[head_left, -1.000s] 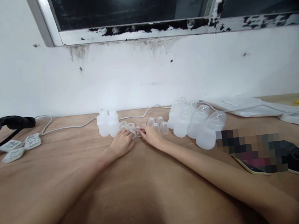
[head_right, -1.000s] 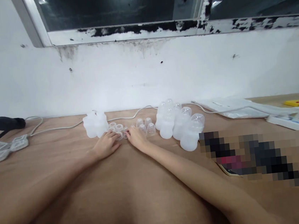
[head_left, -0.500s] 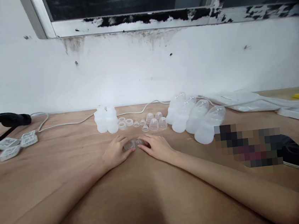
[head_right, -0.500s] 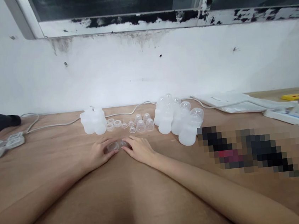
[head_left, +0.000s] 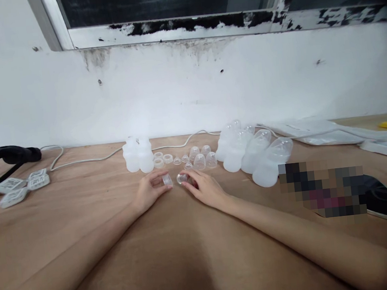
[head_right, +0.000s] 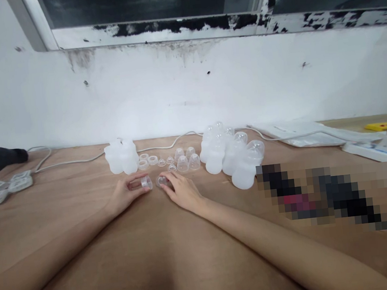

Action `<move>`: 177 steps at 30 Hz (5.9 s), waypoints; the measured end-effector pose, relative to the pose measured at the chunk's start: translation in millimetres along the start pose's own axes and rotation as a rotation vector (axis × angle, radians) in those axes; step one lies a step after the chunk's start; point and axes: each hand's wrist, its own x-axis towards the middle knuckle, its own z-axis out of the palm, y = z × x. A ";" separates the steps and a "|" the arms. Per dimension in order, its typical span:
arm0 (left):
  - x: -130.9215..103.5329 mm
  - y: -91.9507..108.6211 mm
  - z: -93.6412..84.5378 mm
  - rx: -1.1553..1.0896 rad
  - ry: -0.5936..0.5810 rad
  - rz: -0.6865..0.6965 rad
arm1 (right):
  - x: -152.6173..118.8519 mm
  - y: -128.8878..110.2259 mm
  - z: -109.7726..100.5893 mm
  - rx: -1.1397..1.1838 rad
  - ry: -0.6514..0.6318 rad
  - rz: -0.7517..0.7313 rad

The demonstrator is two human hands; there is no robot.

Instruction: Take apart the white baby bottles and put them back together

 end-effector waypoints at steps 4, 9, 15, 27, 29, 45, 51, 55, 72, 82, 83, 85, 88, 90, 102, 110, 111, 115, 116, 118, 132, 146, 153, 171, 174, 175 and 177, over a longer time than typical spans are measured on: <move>-2.2 4.3 -0.2 -0.030 -0.011 0.001 | 1.6 2.0 -1.3 0.099 0.121 0.011; -3.7 5.8 0.6 -0.052 -0.061 -0.031 | 2.2 2.9 -1.9 0.196 0.201 0.020; -2.1 1.4 -1.6 0.066 -0.047 0.005 | 2.7 2.7 -1.9 0.188 0.169 0.018; -2.0 5.8 3.7 0.231 -0.120 0.194 | -2.3 -5.8 -1.2 0.032 -0.015 -0.303; -1.8 5.8 4.8 0.208 -0.132 0.212 | -2.9 -7.0 -1.5 0.044 -0.047 -0.341; -10.8 16.5 8.6 0.551 -0.142 0.527 | 8.5 4.0 3.1 0.773 -0.227 0.078; -10.7 13.9 14.5 0.439 -0.113 0.374 | 8.7 2.7 1.7 0.664 -0.178 0.123; -10.2 11.0 17.7 0.347 -0.090 0.254 | 7.4 -0.9 -1.3 0.537 -0.151 0.019; -7.4 9.0 27.0 0.466 0.004 0.237 | 4.6 -11.5 4.6 0.141 -0.010 -0.097; -10.8 11.9 25.1 0.486 -0.025 0.273 | 7.5 -12.8 7.5 0.037 -0.057 -0.119; -10.8 11.3 25.0 0.486 -0.024 0.269 | 7.3 -12.8 7.7 0.033 -0.059 -0.121; -10.7 10.1 24.9 0.486 -0.022 0.262 | 7.0 -12.7 7.6 0.030 -0.062 -0.123; -10.4 9.8 25.1 0.496 -0.013 0.262 | 6.9 -13.8 6.7 0.038 -0.068 -0.124; -10.1 10.6 25.6 0.497 -0.011 0.264 | 7.1 -15.3 6.4 0.046 -0.073 -0.123; -2.5 0.6 24.8 0.347 0.090 0.088 | 7.7 -9.9 9.3 0.155 -0.035 -0.127; -2.4 -5.0 23.5 0.259 0.018 0.096 | 8.7 -8.4 8.3 0.177 0.030 -0.106; -2.6 -5.1 23.5 0.257 -0.003 0.110 | 9.1 -7.5 8.8 0.178 0.034 -0.093; -1.6 -7.1 23.1 0.234 -0.031 0.114 | 9.9 -6.3 10.4 0.182 0.041 -0.054; -0.9 -8.1 22.9 0.229 -0.027 0.102 | 10.0 -7.1 10.2 0.179 0.035 -0.045; 0.7 -10.9 22.3 0.224 -0.015 0.088 | 10.0 -9.8 8.4 0.169 0.005 -0.036; 0.8 -6.3 18.6 0.391 -0.002 0.159 | 7.6 -13.5 6.6 0.243 -0.079 0.015; 3.4 -4.4 20.2 0.495 0.044 0.188 | 8.3 -11.1 8.9 0.184 -0.086 -0.032; 5.4 -6.4 14.4 0.475 -0.020 0.167 | 6.9 -10.6 5.2 0.289 -0.087 -0.012; 4.1 3.6 23.9 -0.004 0.088 -0.185 | 6.4 -13.5 7.3 0.404 -0.018 0.060; -1.1 8.5 27.4 0.018 0.039 -0.110 | 5.6 -15.5 5.3 0.317 0.106 -0.009; -3.3 9.7 28.1 0.080 0.025 -0.046 | 5.4 -15.6 4.6 0.289 0.134 -0.040; -6.9 11.2 28.4 0.223 0.031 0.074 | 5.4 -15.2 3.5 0.261 0.166 -0.094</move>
